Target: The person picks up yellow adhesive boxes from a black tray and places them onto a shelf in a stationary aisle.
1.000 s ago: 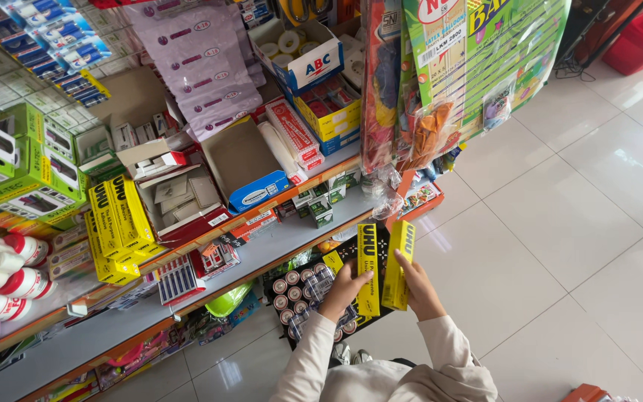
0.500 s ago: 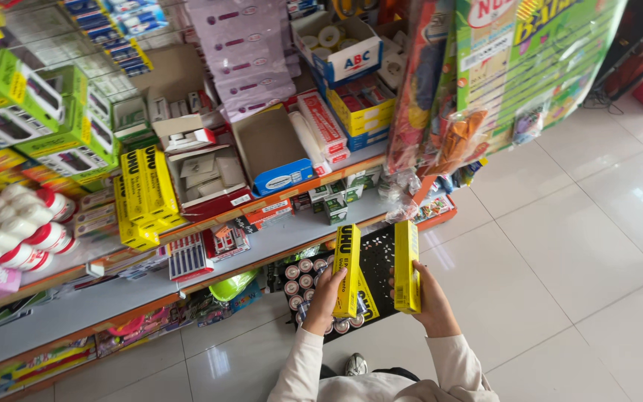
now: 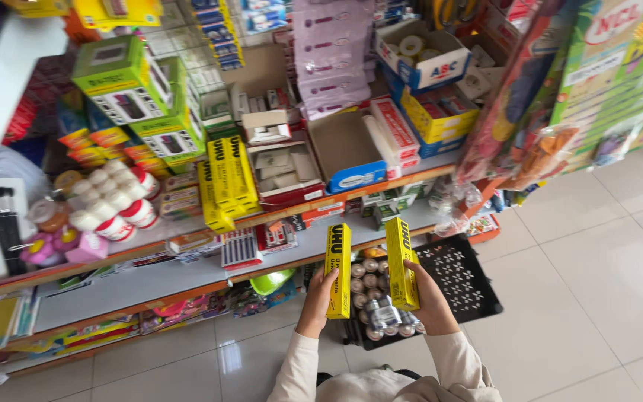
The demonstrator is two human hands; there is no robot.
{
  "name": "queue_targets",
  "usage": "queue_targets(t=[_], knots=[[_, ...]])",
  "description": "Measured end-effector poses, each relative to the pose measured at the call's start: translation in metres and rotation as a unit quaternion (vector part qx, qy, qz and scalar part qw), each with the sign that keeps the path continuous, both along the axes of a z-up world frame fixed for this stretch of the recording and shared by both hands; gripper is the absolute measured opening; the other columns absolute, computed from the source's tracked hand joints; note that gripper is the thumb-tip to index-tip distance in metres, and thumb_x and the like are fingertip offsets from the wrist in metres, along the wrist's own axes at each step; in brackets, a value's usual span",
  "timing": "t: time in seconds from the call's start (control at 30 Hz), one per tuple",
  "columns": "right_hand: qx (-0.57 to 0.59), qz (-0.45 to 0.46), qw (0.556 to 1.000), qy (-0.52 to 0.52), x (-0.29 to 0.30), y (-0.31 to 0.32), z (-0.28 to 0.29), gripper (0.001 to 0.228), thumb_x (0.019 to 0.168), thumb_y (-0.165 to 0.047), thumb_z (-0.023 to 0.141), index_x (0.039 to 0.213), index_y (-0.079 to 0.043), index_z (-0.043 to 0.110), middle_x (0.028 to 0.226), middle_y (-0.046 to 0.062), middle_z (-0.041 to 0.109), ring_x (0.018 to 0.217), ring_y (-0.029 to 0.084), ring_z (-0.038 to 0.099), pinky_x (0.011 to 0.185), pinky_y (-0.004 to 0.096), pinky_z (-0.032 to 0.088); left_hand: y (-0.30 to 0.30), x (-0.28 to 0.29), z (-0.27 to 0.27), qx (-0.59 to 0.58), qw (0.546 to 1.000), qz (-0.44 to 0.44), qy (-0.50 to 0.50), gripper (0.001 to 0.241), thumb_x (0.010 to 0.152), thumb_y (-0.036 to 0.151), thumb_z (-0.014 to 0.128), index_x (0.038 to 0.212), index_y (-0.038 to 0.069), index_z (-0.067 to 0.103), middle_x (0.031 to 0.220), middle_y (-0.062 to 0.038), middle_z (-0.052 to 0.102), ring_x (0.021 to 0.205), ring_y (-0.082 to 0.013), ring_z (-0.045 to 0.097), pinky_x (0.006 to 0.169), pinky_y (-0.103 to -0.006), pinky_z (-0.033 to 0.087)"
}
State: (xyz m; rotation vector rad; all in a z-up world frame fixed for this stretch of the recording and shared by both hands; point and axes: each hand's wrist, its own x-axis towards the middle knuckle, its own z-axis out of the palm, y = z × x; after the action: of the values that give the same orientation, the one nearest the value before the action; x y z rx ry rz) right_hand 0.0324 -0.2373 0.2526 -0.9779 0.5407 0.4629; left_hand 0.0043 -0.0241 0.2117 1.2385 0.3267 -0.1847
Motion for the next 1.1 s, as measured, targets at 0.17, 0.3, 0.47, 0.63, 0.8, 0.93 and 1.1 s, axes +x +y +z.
queue_targets(t=[0.17, 0.3, 0.47, 0.63, 0.8, 0.93, 1.1], knots=[[-0.038, 0.013, 0.999, -0.012, -0.002, 0.069, 0.008, 0.031, 0.085, -0.028, 0.062, 0.106, -0.01, 0.049, 0.09, 0.018, 0.059, 0.065, 0.029, 0.06, 0.044, 0.038, 0.045, 0.067, -0.019, 0.024, 0.017, 0.998, 0.032, 0.051, 0.043, 0.087, 0.039, 0.055, 0.121, 0.011, 0.058, 0.099, -0.007, 0.066, 0.082, -0.0162, 0.063, 0.069, -0.0277, 0.044], [-0.081, 0.138, 0.982, -0.103, -0.007, 0.128, 0.034, 0.045, 0.078, -0.013, 0.065, 0.12, -0.006, 0.051, 0.097, 0.013, 0.054, 0.077, 0.022, 0.055, 0.061, 0.03, 0.045, 0.119, -0.031, 0.031, 0.005, 0.997, 0.065, 0.031, 0.041, 0.088, 0.035, 0.056, 0.121, 0.01, 0.058, 0.097, -0.007, 0.067, 0.078, -0.017, 0.063, 0.067, -0.0288, 0.047], [-0.157, 0.191, 0.964, -0.093, -0.007, 0.204, 0.057, 0.055, 0.077, -0.018, 0.065, 0.126, -0.01, 0.042, 0.116, 0.014, 0.057, 0.092, 0.026, 0.061, 0.069, 0.033, 0.047, 0.178, -0.047, 0.043, 0.008, 0.994, 0.105, 0.031, 0.049, 0.085, 0.036, 0.057, 0.128, 0.014, 0.057, 0.116, -0.007, 0.067, 0.099, -0.0195, 0.063, 0.081, -0.0319, 0.046], [-0.246, 0.232, 0.923, -0.185, -0.003, 0.268, 0.075, 0.043, 0.075, -0.021, 0.064, 0.114, -0.009, 0.053, 0.109, 0.008, 0.063, 0.087, 0.019, 0.061, 0.074, 0.031, 0.044, 0.226, -0.06, 0.041, 0.007, 0.989, 0.143, 0.034, 0.045, 0.085, 0.034, 0.058, 0.126, 0.014, 0.057, 0.109, -0.006, 0.066, 0.092, -0.0182, 0.062, 0.077, -0.0312, 0.045], [-0.339, 0.262, 0.849, -0.311, 0.018, 0.315, 0.074, 0.053, 0.069, -0.028, 0.063, 0.119, -0.009, 0.065, 0.11, 0.006, 0.071, 0.082, 0.017, 0.067, 0.064, 0.029, 0.049, 0.252, -0.074, 0.05, 0.018, 0.986, 0.164, 0.021, 0.045, 0.084, 0.038, 0.058, 0.122, 0.013, 0.057, 0.101, -0.008, 0.066, 0.084, -0.0165, 0.061, 0.072, -0.0285, 0.045], [-0.421, 0.294, 0.785, -0.348, 0.035, 0.34, 0.073, 0.046, 0.074, -0.03, 0.063, 0.112, -0.004, 0.066, 0.099, 0.008, 0.071, 0.067, 0.018, 0.067, 0.05, 0.03, 0.046, 0.263, -0.074, 0.055, 0.026, 0.984, 0.174, 0.015, 0.047, 0.084, 0.035, 0.057, 0.125, 0.012, 0.056, 0.112, -0.008, 0.066, 0.098, -0.0176, 0.062, 0.082, -0.0295, 0.045], [-0.548, 0.249, 0.676, -0.424, 0.046, 0.369, 0.072, 0.06, 0.082, -0.031, 0.058, 0.133, -0.002, 0.045, 0.107, 0.017, 0.057, 0.073, 0.036, 0.064, 0.052, 0.048, 0.052, 0.276, -0.075, 0.049, 0.014, 0.981, 0.188, 0.044, 0.05, 0.084, 0.036, 0.056, 0.13, 0.015, 0.055, 0.115, -0.008, 0.065, 0.101, -0.0186, 0.062, 0.083, -0.0304, 0.045]])
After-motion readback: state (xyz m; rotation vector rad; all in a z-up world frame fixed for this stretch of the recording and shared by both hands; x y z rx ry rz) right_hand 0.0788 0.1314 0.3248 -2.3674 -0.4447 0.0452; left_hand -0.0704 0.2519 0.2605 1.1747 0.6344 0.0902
